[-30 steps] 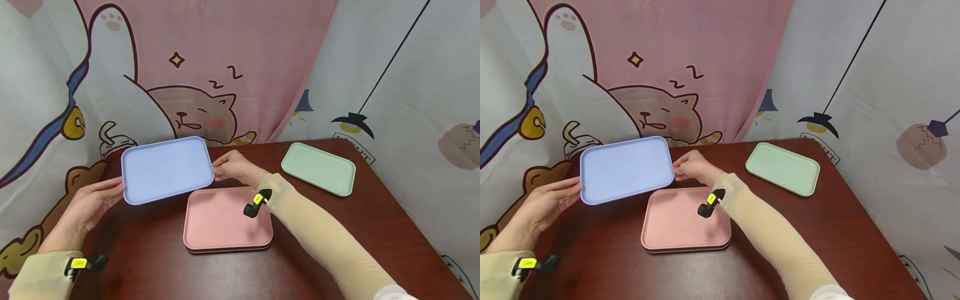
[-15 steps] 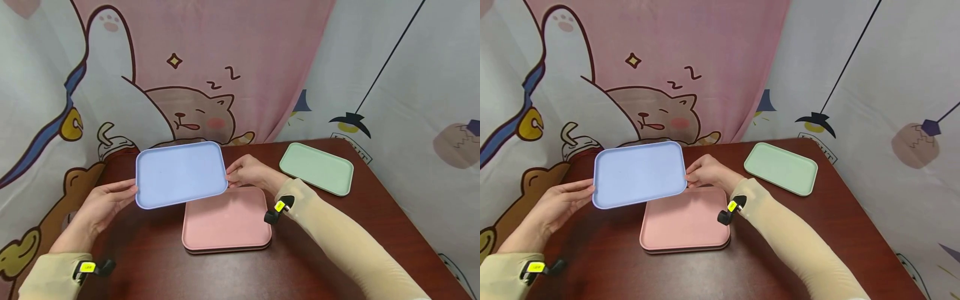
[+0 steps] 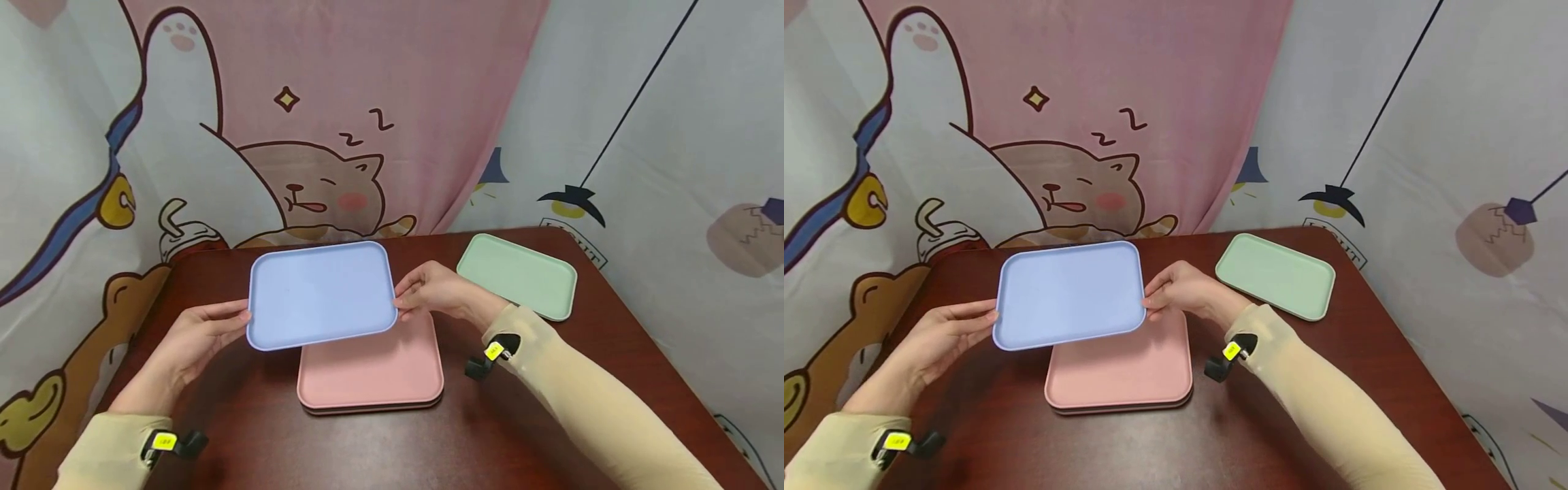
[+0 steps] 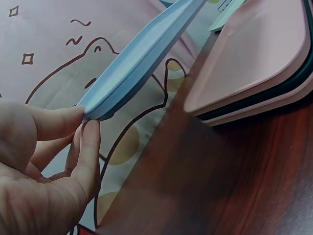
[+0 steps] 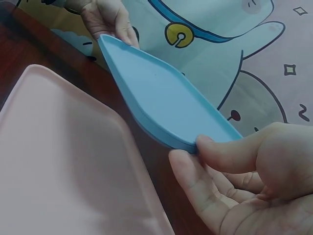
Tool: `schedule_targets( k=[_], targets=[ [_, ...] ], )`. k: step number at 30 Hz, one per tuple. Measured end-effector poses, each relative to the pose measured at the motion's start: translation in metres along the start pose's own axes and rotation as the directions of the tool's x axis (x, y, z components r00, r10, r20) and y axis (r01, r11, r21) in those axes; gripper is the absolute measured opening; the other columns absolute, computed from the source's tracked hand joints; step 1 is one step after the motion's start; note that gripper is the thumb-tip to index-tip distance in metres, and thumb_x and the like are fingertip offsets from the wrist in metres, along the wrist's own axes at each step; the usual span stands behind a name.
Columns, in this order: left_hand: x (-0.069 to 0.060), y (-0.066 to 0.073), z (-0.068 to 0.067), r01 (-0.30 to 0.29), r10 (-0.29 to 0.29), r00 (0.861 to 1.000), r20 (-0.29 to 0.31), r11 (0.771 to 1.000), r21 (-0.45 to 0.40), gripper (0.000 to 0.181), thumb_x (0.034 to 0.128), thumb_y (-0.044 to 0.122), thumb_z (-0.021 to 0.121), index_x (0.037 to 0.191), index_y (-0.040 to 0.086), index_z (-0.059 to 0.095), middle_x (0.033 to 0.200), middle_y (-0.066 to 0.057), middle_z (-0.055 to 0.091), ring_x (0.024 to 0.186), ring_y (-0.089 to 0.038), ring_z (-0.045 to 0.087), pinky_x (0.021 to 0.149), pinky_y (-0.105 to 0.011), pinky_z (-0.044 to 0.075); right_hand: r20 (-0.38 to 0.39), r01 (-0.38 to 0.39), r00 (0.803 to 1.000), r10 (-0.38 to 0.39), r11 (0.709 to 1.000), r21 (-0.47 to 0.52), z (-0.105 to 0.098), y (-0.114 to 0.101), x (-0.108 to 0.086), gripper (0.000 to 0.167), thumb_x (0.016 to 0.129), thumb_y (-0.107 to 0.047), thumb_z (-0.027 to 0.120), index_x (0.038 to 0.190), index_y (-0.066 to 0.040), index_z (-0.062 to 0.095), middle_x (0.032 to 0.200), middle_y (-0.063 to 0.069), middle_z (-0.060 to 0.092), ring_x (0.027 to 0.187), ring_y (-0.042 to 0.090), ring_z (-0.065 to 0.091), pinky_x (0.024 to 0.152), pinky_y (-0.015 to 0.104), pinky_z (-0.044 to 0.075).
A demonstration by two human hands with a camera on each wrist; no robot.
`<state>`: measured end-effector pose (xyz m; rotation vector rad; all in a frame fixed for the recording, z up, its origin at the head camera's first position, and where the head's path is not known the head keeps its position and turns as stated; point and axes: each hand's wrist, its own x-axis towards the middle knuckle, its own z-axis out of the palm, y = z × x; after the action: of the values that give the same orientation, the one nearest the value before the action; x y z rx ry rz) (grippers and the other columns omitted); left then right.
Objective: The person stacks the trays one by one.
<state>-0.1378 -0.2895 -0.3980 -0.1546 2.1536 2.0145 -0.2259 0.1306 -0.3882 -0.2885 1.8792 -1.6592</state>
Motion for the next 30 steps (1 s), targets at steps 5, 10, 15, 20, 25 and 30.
schedule_targets(
  k=[5,10,15,20,25,30],
  targets=[
    [0.001,-0.003,0.014,0.002,-0.002,1.000,0.006,1.000,-0.002,0.056,0.0988,0.009,0.077,0.144,-0.015,0.054,0.123,-0.006,0.072,0.104,-0.012,0.073,0.095,-0.032,0.059,0.028,-0.007,1.000,0.006,1.000,0.030,-0.009,0.004,-0.014,0.027,0.093,0.013,0.072,0.117,0.019,0.061,0.092,0.022,0.075,0.075,0.027,0.076,0.082,0.050,0.064],
    [0.002,-0.007,0.026,0.009,-0.009,0.999,0.033,1.000,-0.016,0.053,0.0987,0.006,0.076,0.142,-0.016,0.055,0.124,-0.011,0.072,0.103,-0.013,0.073,0.096,-0.032,0.058,0.044,0.001,0.999,-0.002,0.999,0.042,-0.019,0.012,-0.026,0.025,0.095,0.012,0.070,0.116,0.020,0.060,0.092,0.023,0.075,0.074,0.027,0.076,0.078,0.047,0.065],
    [0.001,-0.013,0.035,0.028,-0.026,0.999,0.048,0.999,-0.033,0.051,0.0982,0.004,0.076,0.142,-0.016,0.056,0.126,-0.014,0.071,0.103,-0.014,0.073,0.094,-0.031,0.059,0.052,-0.008,0.999,0.007,1.000,0.017,-0.025,0.019,-0.034,0.021,0.098,0.007,0.069,0.114,0.018,0.062,0.091,0.026,0.075,0.073,0.026,0.077,0.075,0.047,0.066],
    [0.000,-0.017,0.042,0.029,-0.026,0.997,0.068,0.999,-0.038,0.050,0.0984,0.003,0.075,0.142,-0.015,0.057,0.126,-0.014,0.072,0.104,-0.015,0.074,0.095,-0.033,0.059,0.066,-0.015,0.998,0.014,1.000,0.013,-0.029,0.027,-0.042,0.020,0.099,0.004,0.069,0.113,0.017,0.063,0.091,0.028,0.074,0.073,0.028,0.077,0.074,0.048,0.066],
    [-0.001,-0.022,0.049,0.027,-0.024,0.996,0.080,0.999,-0.044,0.049,0.0988,0.001,0.073,0.141,-0.017,0.056,0.126,-0.017,0.071,0.104,-0.015,0.073,0.095,-0.033,0.059,0.078,-0.022,0.997,0.022,1.000,0.004,-0.032,0.035,-0.049,0.019,0.099,0.004,0.069,0.112,0.017,0.063,0.093,0.029,0.074,0.075,0.028,0.077,0.075,0.048,0.066],
    [-0.001,-0.029,0.055,0.042,-0.038,0.996,0.075,0.998,-0.052,0.048,0.0985,0.000,0.073,0.139,-0.019,0.056,0.125,-0.018,0.071,0.102,-0.015,0.074,0.094,-0.033,0.060,0.086,-0.017,0.996,0.017,1.000,-0.007,-0.034,0.042,-0.055,0.019,0.098,0.003,0.071,0.110,0.017,0.064,0.093,0.029,0.074,0.076,0.029,0.077,0.076,0.049,0.065]
  ],
)
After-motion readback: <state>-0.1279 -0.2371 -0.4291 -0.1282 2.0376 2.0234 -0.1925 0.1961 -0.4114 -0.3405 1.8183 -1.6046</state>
